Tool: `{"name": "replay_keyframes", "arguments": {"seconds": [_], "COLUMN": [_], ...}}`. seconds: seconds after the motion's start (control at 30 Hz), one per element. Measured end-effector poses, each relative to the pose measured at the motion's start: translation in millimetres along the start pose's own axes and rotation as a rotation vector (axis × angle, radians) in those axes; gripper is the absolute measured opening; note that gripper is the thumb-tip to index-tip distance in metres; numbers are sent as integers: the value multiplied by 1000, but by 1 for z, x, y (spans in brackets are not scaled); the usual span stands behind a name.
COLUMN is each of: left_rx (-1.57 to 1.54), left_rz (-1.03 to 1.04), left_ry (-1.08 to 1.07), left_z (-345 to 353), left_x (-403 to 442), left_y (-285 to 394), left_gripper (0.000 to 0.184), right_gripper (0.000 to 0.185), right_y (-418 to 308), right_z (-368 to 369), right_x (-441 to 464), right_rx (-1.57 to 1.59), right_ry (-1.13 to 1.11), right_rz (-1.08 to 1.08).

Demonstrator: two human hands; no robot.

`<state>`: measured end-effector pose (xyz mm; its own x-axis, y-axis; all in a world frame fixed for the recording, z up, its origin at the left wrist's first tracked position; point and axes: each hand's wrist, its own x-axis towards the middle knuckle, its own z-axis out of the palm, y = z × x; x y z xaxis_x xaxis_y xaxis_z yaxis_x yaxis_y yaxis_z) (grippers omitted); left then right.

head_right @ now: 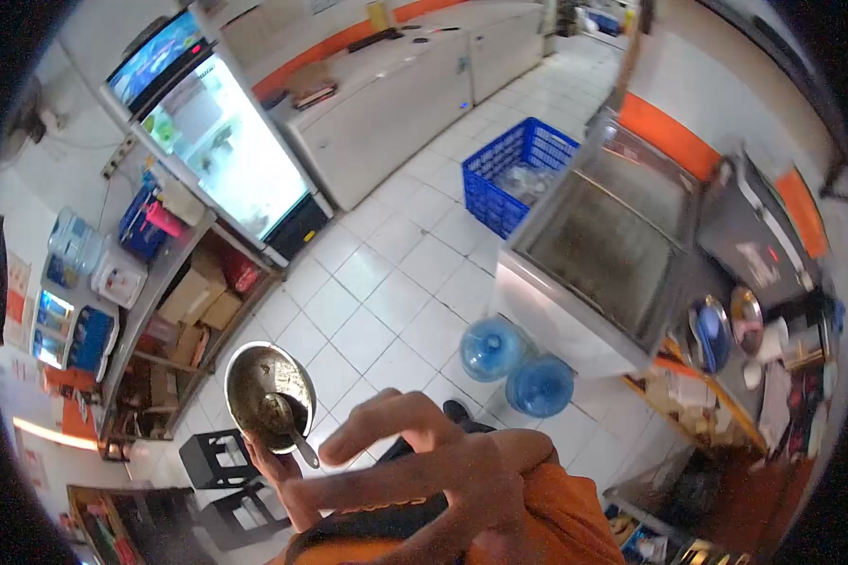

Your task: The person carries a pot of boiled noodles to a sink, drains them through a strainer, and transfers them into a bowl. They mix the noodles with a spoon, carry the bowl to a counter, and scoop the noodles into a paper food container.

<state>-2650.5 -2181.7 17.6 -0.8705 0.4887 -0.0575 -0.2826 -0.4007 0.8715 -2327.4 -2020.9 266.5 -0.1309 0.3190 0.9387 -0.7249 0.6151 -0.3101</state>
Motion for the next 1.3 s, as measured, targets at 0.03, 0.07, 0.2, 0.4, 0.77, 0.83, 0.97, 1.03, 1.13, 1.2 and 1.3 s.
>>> {"name": "replay_keyframes", "arguments": {"seconds": [0.03, 0.07, 0.2, 0.4, 0.77, 0.83, 0.97, 1.03, 1.13, 1.2, 1.3], "left_rx": [21, 36, 12, 77, 32, -110, -154, -186, -105, -111, -113], "left_rz": [-2, 33, 34, 72, 26, 23, -72, -84, -86, -131, -124], "left_ry": [69, 38, 152, 197, 324, 233, 203, 211, 251, 283, 366], "left_z": [14, 28, 35, 92, 310, 353, 432, 465, 510, 548, 616], "left_x": [-1, 3, 51, 195, 500, 547, 594, 621, 656, 674, 703], "left_y": [-4, -4, -43, -92, -126, -148, -178, -205, -259, -288, -318], "left_gripper": [36, 42, 46, 50, 28, 35, 34, 33, 29, 27, 30], "right_gripper": [54, 104, 102, 86, 45, 43, 39, 37, 35, 33, 30], "right_y": [17, 51, 184, 401, 729, 774, 867, 910, 964, 999, 1049], "right_z": [-18, -26, -77, -162, -363, -392, -463, -504, -573, -624, -705], "right_x": [0, 4, 27, 49, -187, -172, -143, -127, -109, -100, -95], "right_rx": [34, 77, 276, 268, -440, -479, -536, -556, -590, -604, -628], "right_ry": [17, 38, 318, 317, -558, -622, -642, -626, -565, -510, -436], "right_rz": [72, 96, 557, 764, 1965, 1980, 1983, 1991, 2001, 2007, 1990]}}
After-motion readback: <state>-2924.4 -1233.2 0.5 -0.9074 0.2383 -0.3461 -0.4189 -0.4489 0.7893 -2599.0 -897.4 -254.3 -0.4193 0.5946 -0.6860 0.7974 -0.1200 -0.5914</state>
